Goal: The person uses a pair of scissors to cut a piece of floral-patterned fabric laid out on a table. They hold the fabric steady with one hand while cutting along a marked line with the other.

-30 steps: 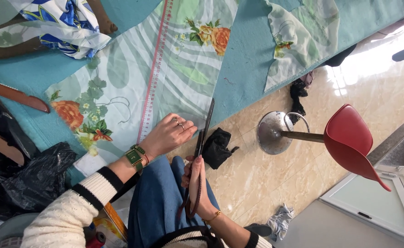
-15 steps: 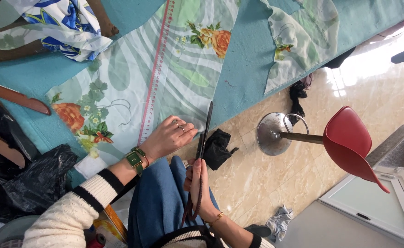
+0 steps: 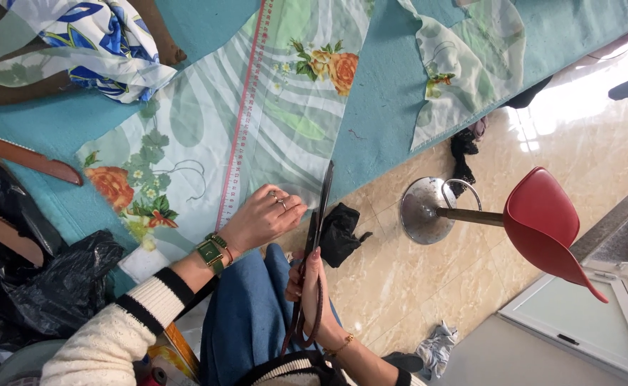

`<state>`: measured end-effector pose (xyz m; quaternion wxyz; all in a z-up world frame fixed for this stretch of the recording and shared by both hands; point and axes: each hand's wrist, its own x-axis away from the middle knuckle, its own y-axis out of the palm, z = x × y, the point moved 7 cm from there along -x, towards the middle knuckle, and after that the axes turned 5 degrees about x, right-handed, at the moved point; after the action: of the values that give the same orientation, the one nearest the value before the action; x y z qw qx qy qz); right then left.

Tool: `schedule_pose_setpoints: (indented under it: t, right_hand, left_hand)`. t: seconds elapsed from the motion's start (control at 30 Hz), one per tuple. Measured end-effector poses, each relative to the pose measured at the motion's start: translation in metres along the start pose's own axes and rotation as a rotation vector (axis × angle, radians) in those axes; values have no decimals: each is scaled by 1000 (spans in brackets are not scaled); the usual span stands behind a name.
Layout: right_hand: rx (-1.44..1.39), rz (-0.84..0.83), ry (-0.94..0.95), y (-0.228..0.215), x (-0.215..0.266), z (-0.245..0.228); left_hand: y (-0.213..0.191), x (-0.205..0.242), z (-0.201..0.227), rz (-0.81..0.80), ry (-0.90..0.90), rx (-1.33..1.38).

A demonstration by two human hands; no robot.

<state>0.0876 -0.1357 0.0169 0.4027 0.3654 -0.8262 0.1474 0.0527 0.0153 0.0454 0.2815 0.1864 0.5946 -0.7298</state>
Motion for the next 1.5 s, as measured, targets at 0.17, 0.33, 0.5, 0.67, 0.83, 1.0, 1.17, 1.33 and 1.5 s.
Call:
schedule_pose_setpoints:
  t: [0.17,0.33,0.5,0.67,0.83,1.0,1.17,1.33,1.5]
  right_hand:
    - [34,44,-28,2,-22,-4]
    - [23,36,-69,5,-35,-7]
    - [53,16,-122,4,-38,-6]
    - [70,25,-141,2,-38,-6]
    - [75,47,-101,3,-32,-13]
    - [5,35,-72,2,-35,-11]
    - [-17,43,0,5,-32,-14]
    - [32,0,-119,8,-48,-30]
    - [25,-1,-146,10,-57,-35]
  left_hand:
    - [0,1,-1,8,6,30]
    - [2,4,-1,9,22,44]
    - [1,4,-1,15,8,55]
    - [-6,-1,-1,13,21,75]
    - [-3,1,-4,7,-26,145]
    - [-8,-2,-5,21,-34,161]
    - [-11,-6,-8,11,-61,221]
    - [-20,-13,-8,15,-54,218]
    - [-22,-13,-10,13,-59,257]
